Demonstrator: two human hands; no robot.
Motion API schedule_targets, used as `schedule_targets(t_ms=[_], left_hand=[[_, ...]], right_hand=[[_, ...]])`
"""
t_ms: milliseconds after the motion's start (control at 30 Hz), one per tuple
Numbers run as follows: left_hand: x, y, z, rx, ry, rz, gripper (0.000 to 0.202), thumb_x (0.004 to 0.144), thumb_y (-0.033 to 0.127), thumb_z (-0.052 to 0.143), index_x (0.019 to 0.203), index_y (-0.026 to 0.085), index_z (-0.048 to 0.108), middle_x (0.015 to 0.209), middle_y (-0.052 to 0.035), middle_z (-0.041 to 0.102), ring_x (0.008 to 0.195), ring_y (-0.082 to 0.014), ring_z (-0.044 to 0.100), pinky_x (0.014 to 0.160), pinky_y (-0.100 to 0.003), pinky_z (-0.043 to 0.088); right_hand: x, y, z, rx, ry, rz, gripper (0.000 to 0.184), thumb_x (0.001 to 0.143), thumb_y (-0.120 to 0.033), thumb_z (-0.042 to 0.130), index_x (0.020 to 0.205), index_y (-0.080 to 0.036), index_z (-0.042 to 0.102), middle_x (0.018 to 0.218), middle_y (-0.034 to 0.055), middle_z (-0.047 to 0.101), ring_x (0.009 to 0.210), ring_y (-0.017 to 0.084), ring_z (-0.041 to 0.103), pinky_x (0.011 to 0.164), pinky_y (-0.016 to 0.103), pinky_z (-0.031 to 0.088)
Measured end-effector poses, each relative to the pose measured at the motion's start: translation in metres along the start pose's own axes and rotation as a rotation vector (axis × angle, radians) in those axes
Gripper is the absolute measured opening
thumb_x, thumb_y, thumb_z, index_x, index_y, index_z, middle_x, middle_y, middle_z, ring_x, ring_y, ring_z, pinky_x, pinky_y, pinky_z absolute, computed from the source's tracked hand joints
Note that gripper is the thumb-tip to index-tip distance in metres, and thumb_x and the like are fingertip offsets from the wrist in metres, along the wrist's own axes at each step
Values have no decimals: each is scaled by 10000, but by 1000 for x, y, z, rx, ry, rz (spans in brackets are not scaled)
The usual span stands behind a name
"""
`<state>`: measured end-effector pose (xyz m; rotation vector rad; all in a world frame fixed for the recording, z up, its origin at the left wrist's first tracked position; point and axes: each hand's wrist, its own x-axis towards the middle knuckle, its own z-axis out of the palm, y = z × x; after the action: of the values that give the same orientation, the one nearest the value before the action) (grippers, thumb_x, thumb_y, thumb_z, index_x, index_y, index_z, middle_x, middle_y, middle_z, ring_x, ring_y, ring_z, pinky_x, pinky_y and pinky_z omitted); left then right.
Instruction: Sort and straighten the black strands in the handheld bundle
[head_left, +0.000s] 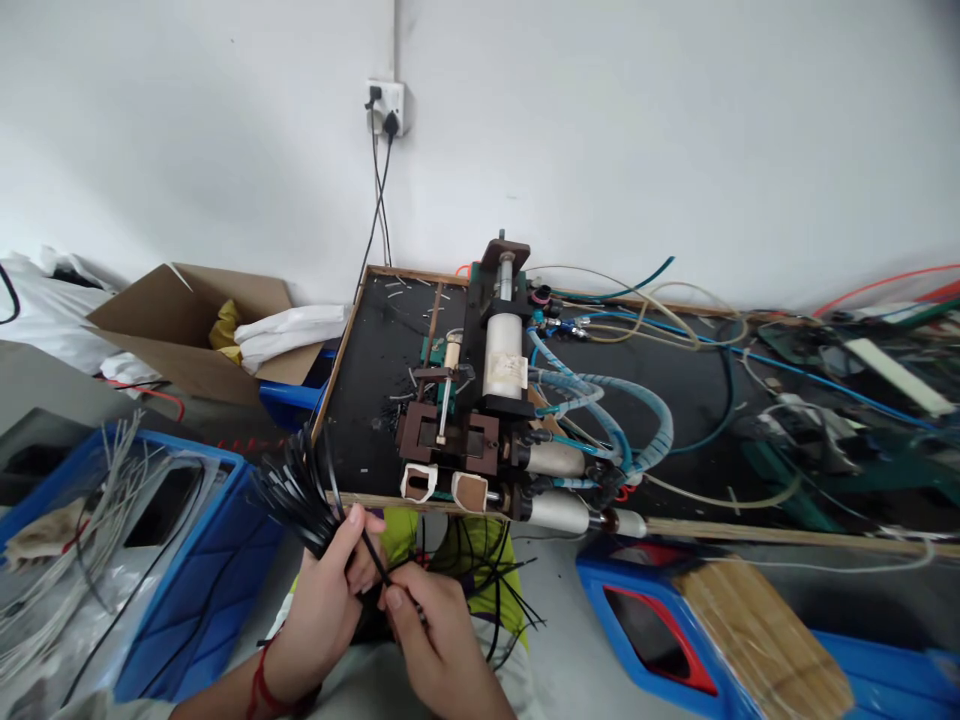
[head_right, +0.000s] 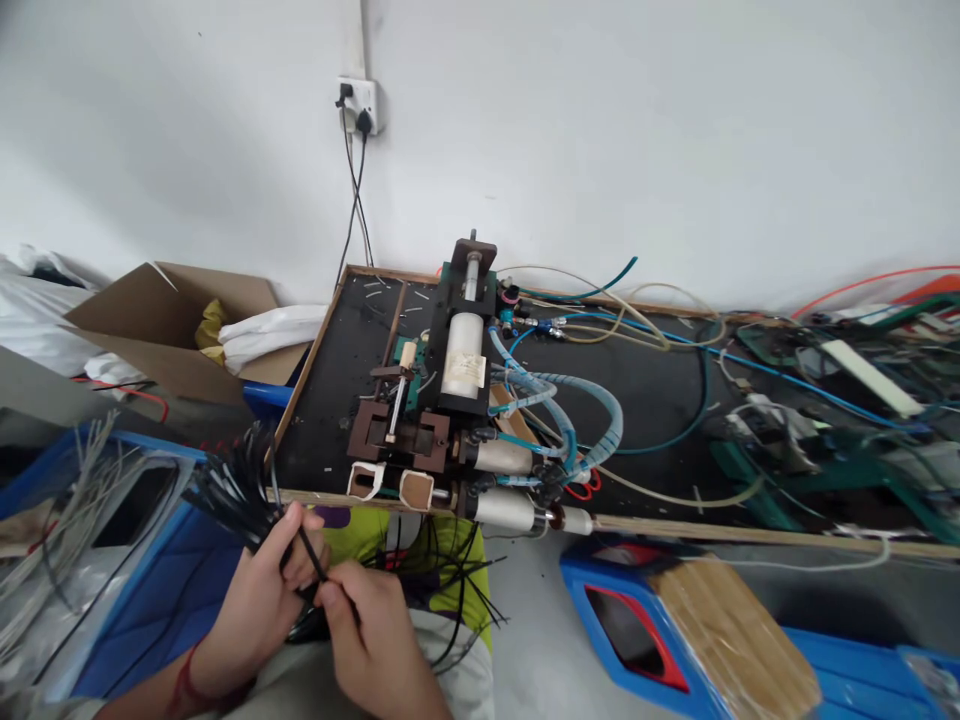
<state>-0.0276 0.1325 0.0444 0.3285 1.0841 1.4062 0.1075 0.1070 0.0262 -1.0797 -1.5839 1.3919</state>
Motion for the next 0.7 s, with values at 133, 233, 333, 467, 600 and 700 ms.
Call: schedule_targets(t_ms=[133,233,333,467,600,700], left_hand=[[5,2,0,-45,-82,70,361,956,489,626,990,143,726,465,99,317,421,-75,197,432,-213,250],[8,4,0,-81,-96,116,399,990,516,550,1076,160,710,466,99,320,415,-82,168,428,-218,244],[8,3,-1,-71,-144,120,366,994,497,550,1009,170,712,460,97,314,407,-82,174,428,-225,250],[7,0,-3,-31,-206,119,339,1000,463,552,940,170,710,459,91,320,407,-84,198,433,-229,257],[8,-1,-4,-17,-213,118,342,1018,438,523,914,168,707,459,88,322,413,-84,199,437,-233,248],[8,0,-4,-21,-222,104,351,1022,435,511,914,170,714,460,85,325,417,-85,199,440,-237,243]], right_hand=[[4,3,5,578,179,59,400,1024,-479,501,717,-224,534,479,-62,442,440,118,338,487,264,252],[13,-1,7,1061,311,105,337,991,-453,581,738,-231,550,411,-100,371,381,106,226,444,251,257],[21,-5,7,1283,323,161,267,961,-366,647,747,-215,602,400,-110,347,376,94,157,429,230,278],[24,-2,10,1388,297,210,268,970,-345,633,744,-200,622,387,-112,331,368,90,122,413,210,291],[26,2,10,1440,295,230,247,953,-323,663,749,-187,638,381,-114,363,354,80,105,395,197,298],[28,2,7,1478,288,239,225,931,-309,702,755,-174,660,382,-111,402,353,73,105,393,185,316]])
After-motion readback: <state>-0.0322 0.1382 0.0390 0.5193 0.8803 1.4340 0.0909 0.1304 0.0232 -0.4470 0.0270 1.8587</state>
